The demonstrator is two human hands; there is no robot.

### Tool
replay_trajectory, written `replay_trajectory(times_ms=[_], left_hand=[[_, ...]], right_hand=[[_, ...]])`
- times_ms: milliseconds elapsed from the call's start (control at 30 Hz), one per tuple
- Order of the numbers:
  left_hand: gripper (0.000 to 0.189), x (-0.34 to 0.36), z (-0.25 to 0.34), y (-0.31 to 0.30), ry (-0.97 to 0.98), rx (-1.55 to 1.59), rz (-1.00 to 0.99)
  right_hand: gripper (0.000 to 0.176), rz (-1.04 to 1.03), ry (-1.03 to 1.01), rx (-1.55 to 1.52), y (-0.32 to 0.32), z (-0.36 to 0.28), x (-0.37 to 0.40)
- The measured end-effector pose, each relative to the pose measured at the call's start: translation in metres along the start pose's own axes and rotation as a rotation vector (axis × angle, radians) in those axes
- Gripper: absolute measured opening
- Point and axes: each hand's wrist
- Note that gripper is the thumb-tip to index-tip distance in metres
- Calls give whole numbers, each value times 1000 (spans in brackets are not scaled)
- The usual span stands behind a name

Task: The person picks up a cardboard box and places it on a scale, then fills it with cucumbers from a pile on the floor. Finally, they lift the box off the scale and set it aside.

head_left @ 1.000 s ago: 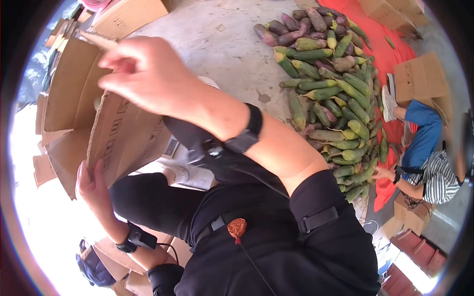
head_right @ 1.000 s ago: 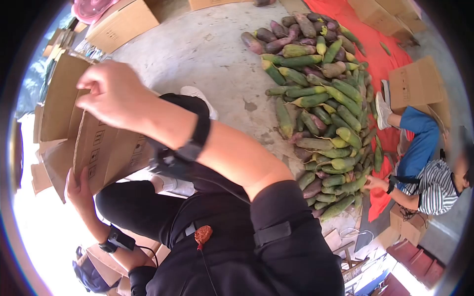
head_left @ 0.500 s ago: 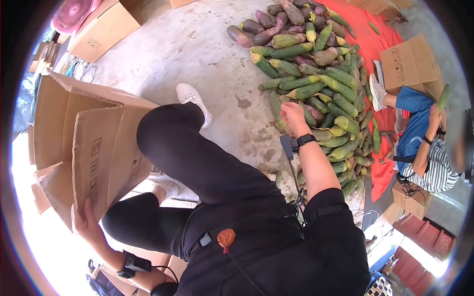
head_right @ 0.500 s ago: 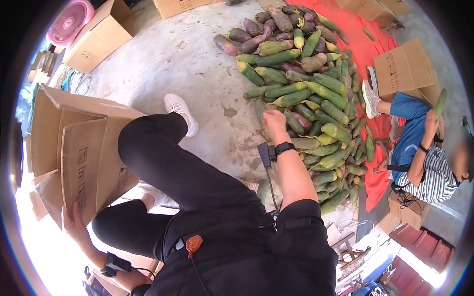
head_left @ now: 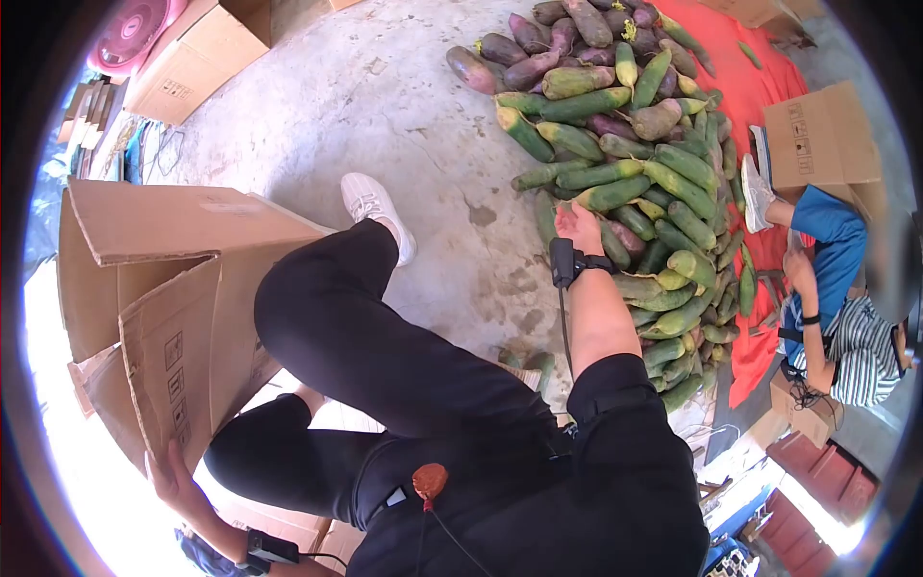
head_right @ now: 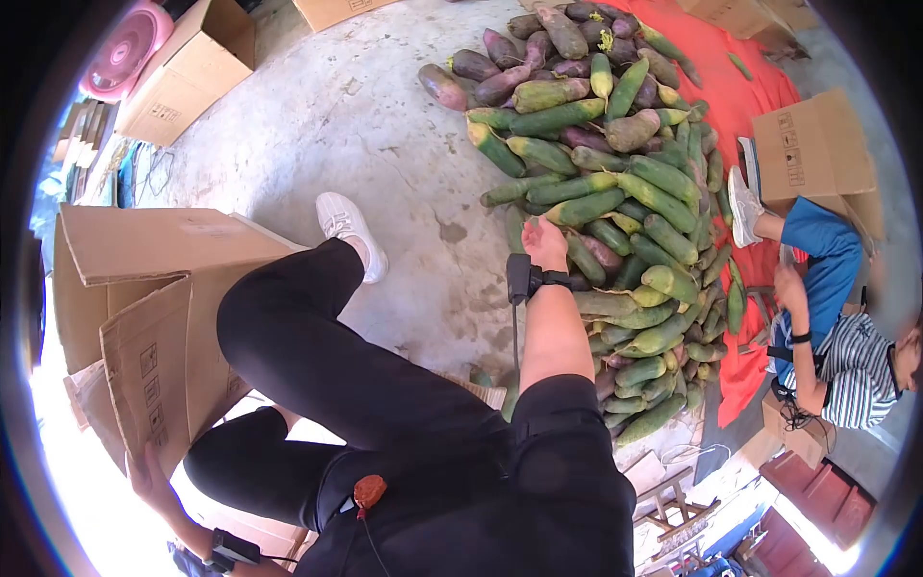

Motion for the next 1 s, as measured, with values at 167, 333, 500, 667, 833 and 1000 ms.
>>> replay_trajectory(times_ms=[167, 333, 500, 667, 833, 1000], left_hand=[[28, -3, -4, -3, -71, 33, -32], [28, -3, -2, -3, -113, 86, -65], [29, -7, -9, -4, -109, 85, -61], [28, -8, -9, -2, -58, 50, -35], [21, -6, -2, 0, 73, 22, -19], [16, -5, 5, 1, 161, 42, -25]], right_hand=[[16, 132, -55, -387, 18, 13, -9], [13, 89, -48, -594, 20, 14, -29], [9, 119, -36, -369, 11, 22, -38], [13, 152, -87, -387, 8, 28, 11], [14, 190, 39, -209, -26, 14, 32], [15, 142, -258, 411, -28, -26, 59]])
Point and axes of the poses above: each hand's wrist, its own x-axis away from the middle knuckle, its own y-axis out of the palm, z = x × y, and after that the axes turned 12 degrees about -y, right-handed
